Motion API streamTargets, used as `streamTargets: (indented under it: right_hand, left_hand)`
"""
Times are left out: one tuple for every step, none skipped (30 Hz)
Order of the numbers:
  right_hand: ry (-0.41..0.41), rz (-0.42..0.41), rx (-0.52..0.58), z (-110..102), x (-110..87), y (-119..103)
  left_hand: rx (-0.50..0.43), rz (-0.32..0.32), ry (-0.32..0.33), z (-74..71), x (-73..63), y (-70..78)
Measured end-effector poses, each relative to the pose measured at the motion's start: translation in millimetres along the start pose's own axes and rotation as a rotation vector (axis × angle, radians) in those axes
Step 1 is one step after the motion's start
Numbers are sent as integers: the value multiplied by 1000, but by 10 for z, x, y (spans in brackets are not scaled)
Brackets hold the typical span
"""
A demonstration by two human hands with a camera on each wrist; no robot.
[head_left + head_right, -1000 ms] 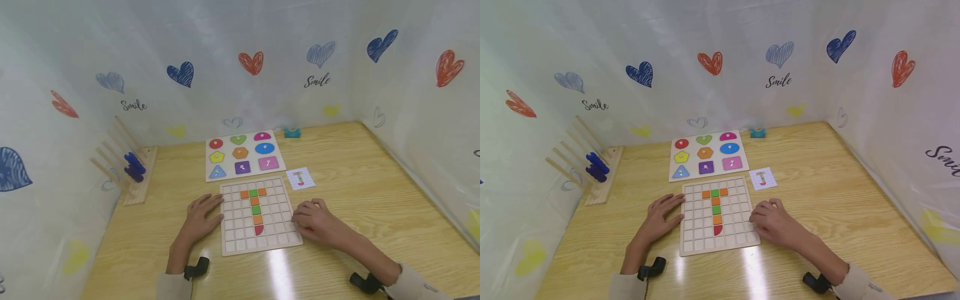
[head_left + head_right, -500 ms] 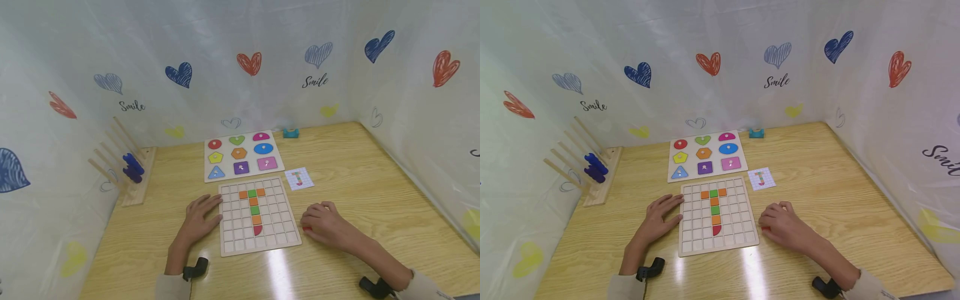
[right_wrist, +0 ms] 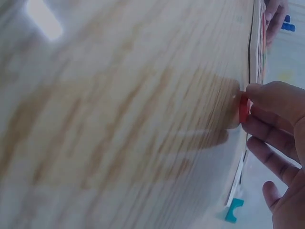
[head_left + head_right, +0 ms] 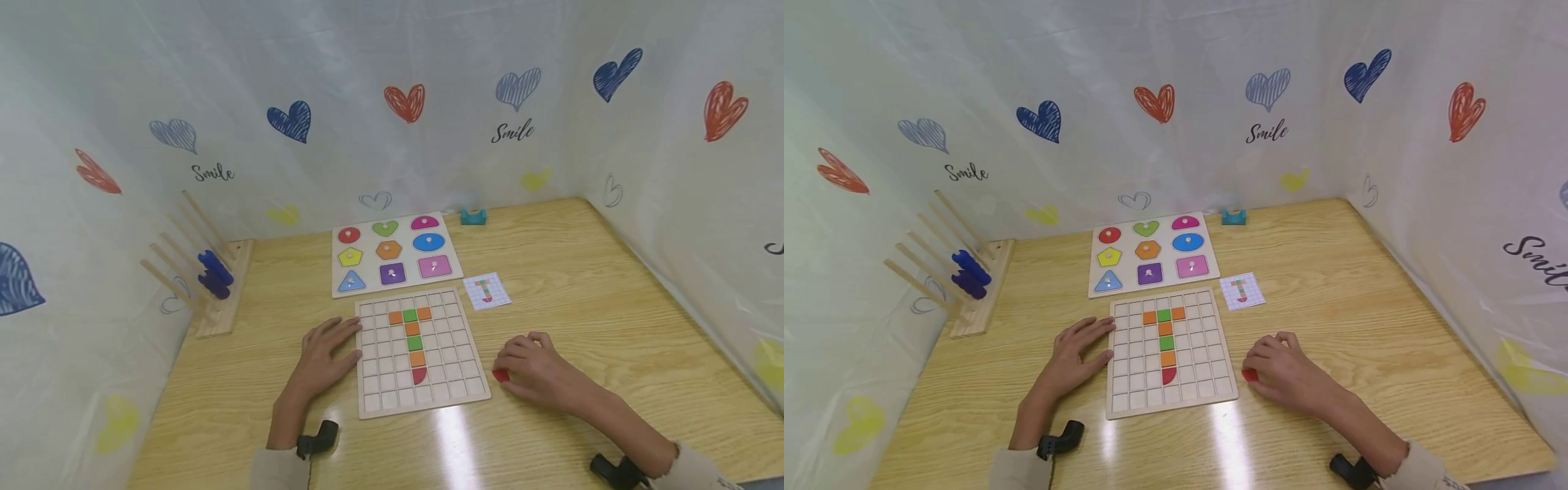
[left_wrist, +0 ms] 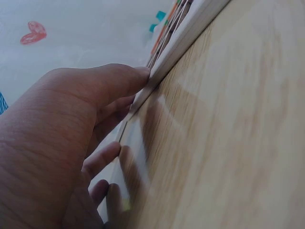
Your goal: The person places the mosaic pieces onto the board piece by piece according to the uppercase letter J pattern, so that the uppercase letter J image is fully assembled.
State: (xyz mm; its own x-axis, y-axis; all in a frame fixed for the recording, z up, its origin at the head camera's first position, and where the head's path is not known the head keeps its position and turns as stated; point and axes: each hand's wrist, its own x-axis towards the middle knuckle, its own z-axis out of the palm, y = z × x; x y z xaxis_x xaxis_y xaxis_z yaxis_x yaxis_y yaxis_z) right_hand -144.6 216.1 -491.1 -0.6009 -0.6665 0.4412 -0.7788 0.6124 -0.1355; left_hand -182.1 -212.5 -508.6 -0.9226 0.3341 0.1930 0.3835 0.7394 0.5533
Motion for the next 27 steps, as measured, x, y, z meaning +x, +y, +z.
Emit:
streamTargets:
  right_hand:
    - [-2, 2, 0, 1, 0, -1]
    - [-3, 5, 3, 2, 0, -2]
    - [-5, 8, 5, 1, 0, -1]
    - [-6, 10, 7, 1, 0, -1]
    - [-6, 13, 11, 1, 1, -1]
    - [-5, 15, 13, 2, 3, 1]
    - [-5, 18, 17, 2, 6, 2]
    - [-1, 20, 22, 2, 9, 3]
    - [1, 22, 27, 2, 13, 4]
    - [5, 23, 30, 3, 19, 5]
    - [7, 26, 33, 3, 27, 6]
    - [7, 25, 34, 4, 33, 6]
    - [8, 25, 36, 2, 44, 5]
    - [12, 21, 40, 1, 54, 4]
    - [15, 17, 42, 0, 66, 2]
    - [18, 14, 41, -1, 77, 0]
    - [20, 9, 41, -2, 89, -2]
    - [22, 4, 42, -1, 101, -4]
    - [26, 0, 46, -1, 113, -6]
    - [28, -4, 49, -2, 125, -8]
    - [30, -8, 53, 0, 138, -11]
    - [32, -11, 58, 1, 149, -13]
    - [36, -16, 64, 3, 161, -16]
    - [40, -20, 71, 8, 172, -20]
    - [44, -25, 77, 12, 182, -22]
    - [49, -31, 81, 17, 194, -26]
    - [56, -38, 83, 22, 207, -30]
  left_hand:
    - [-1, 0, 0, 1, -2, -3]
    - [-2, -1, 0, 0, -3, -4]
    - [-1, -2, 0, -3, -4, -5]
    - [0, -3, -1, -2, -5, -7]
    - [1, -4, -2, -4, -5, -7]
    - [2, -4, -3, -4, -5, -7]
    - [3, -5, -4, -4, -6, -6]
    - [2, -6, -6, -7, -6, -4]
    - [2, -5, -6, -6, -6, -5]
    - [2, -4, -6, -5, -5, -5]
    - [4, -2, -6, -3, -4, -6]
    - [4, 0, -6, -2, -3, -6]
    - [2, 1, -5, -3, -3, -5]
    - [3, 5, -3, -2, -2, -6]
    - [4, 5, -4, -2, -2, -6]
    - [3, 4, -5, -4, -3, -3]
    - [0, 4, -5, -6, -3, -1]
    - [-4, 3, -6, -8, -4, 1]
    - [-5, 2, -6, -8, -4, 2]
    - [-2, 2, -5, -6, -4, 2]
    - [-4, -1, -6, -9, -5, 5]
    - [-5, -2, -6, -9, -5, 6]
    - [-3, -1, -5, -9, -5, 6]
    - [2, -1, -3, -5, -5, 4]
    - [3, -3, -4, -6, -5, 6]
    - [3, -5, -4, -8, -5, 8]
    - [0, -7, -4, -12, -6, 12]
